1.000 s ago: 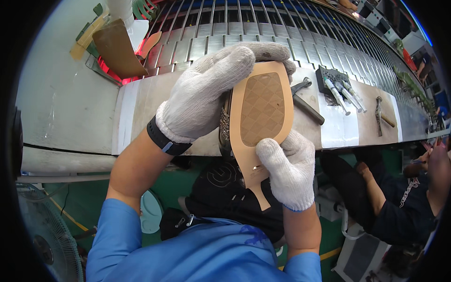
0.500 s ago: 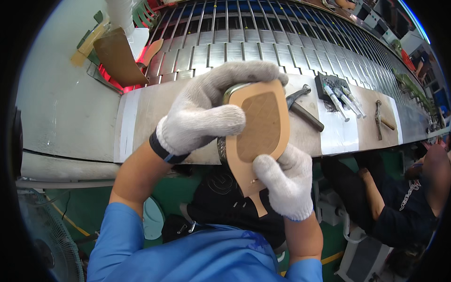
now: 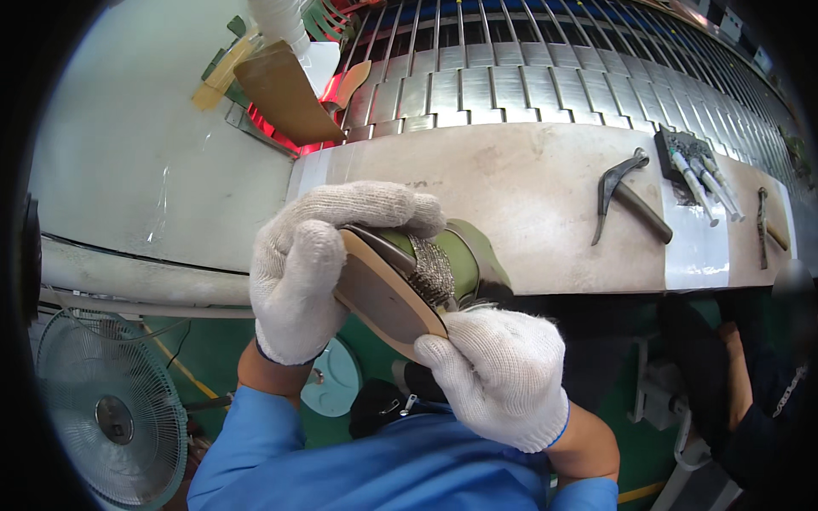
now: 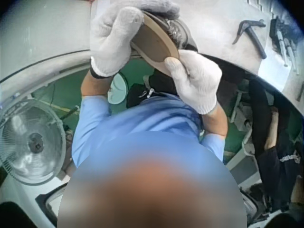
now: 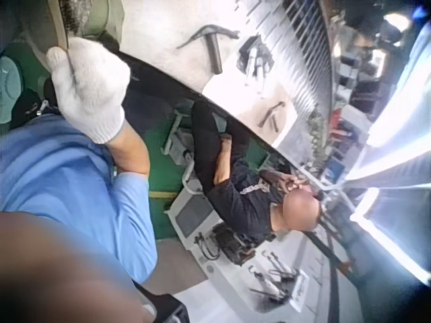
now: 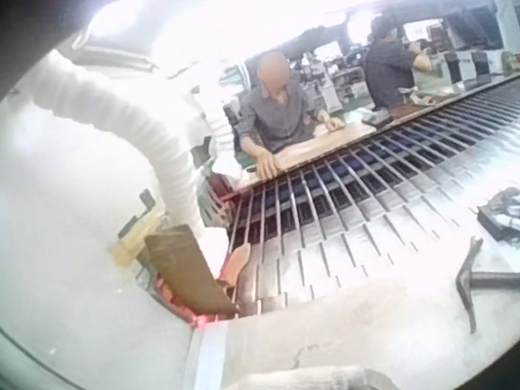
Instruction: The person attaches soles and heels onto shoes on lasts by hand, presses them into place, and hammers around the edges of the shoes using a hammer.
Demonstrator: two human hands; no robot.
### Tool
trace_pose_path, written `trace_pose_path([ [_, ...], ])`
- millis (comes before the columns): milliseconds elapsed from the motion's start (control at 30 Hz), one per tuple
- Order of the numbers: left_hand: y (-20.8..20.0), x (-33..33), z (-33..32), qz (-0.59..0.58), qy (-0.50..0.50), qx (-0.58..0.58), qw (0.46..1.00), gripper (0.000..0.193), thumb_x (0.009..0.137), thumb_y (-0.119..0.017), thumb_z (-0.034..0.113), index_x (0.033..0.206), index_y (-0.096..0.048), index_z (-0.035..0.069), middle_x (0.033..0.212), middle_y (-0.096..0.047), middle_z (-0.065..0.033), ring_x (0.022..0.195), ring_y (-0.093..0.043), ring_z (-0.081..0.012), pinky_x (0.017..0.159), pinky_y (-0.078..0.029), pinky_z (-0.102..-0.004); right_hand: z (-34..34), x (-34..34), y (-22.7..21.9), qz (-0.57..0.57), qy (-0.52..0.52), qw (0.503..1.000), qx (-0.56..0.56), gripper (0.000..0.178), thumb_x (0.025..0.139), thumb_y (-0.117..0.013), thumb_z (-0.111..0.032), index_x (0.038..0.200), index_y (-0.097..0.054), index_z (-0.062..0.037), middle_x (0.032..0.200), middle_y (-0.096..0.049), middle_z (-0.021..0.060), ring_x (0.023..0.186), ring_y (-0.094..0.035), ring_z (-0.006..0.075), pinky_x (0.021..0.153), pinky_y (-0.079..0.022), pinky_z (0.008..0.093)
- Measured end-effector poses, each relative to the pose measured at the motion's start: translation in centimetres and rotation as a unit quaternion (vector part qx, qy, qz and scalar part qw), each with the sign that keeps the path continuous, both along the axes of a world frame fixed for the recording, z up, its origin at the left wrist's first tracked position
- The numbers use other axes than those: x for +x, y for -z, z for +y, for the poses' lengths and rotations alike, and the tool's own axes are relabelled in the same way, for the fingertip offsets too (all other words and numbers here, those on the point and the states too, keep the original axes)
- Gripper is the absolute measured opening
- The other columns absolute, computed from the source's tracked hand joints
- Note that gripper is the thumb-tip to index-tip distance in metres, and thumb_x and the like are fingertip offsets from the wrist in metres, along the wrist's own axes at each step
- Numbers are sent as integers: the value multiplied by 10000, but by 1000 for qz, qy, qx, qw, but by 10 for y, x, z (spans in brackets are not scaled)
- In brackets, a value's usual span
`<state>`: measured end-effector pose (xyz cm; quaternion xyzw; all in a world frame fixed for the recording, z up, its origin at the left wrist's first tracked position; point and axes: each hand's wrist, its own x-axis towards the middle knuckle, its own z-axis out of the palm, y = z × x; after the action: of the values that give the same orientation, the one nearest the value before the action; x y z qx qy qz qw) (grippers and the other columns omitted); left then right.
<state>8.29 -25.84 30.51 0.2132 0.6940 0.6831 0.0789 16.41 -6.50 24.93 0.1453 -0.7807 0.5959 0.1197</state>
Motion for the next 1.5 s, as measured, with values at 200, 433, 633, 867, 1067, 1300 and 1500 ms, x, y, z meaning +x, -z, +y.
trace_pose_path([
  [200, 8, 4, -3, 63, -43, -48, 996, 439, 1114, -668, 355, 1167, -705, -79, 1153, -785, -283, 1082, -786, -338, 970, -648, -472, -1, -4, 5, 16, -2, 1000, -11, 161, 929, -846, -117, 917, -761, 19, 733, -693, 169, 601, -697, 340, 564, -544, 406],
  [433, -3, 7, 6, 40, -80, -93, 992, 304, 1027, -792, 234, 1070, -696, -51, 1076, -806, -238, 999, -793, -270, 928, -651, -426, -1, -5, 1, -33, -17, 999, -35, 158, 929, -844, -118, 899, -753, 7, 708, -670, 154, 587, -689, 316, 552, -534, 391],
  [633, -19, 0, 19, 135, -67, -204, 967, 179, 981, -785, 130, 991, -715, -35, 1002, -821, -187, 926, -776, -201, 863, -637, -367, 0, 1, -1, -56, 0, 997, -53, 165, 959, -818, -124, 893, -746, 8, 706, -661, 163, 590, -688, 318, 552, -523, 382],
  [867, 18, -93, 50, -32, 85, 152, 984, 380, 1089, -592, 147, 1414, -650, -40, 1341, -723, -241, 1169, -745, -316, 1067, -618, -455, 18, -56, -5, -152, 62, 950, -265, 285, 1089, -723, -229, 1016, -780, 41, 833, -738, 19, 739, -655, 58, 633, -525, 263],
  [1067, 30, -131, 64, -150, 130, 215, 956, 387, 1070, -581, 25, 1449, -618, -40, 1302, -713, -140, 1163, -717, -229, 1039, -606, -363, 39, -57, 15, -215, -16, 943, -252, 316, 1087, -717, -213, 1147, -760, 94, 967, -785, 105, 834, -715, 102, 760, -591, 264],
  [1300, 35, -136, 65, -178, 172, 235, 940, 360, 1073, -584, 11, 1422, -644, -52, 1289, -722, -125, 1115, -732, -213, 994, -620, -335, 37, -45, 5, -208, -6, 931, -299, 285, 1099, -684, -161, 1152, -747, 113, 967, -797, 134, 806, -746, 131, 725, -608, 269],
  [1500, 34, -130, 60, -137, 111, 209, 962, 380, 1065, -571, 24, 1431, -627, -63, 1337, -710, -172, 1174, -718, -259, 1063, -593, -374, 16, -52, 27, -185, 32, 959, -212, 322, 1127, -647, -208, 1136, -726, 105, 912, -762, 136, 739, -734, 164, 661, -605, 288],
])
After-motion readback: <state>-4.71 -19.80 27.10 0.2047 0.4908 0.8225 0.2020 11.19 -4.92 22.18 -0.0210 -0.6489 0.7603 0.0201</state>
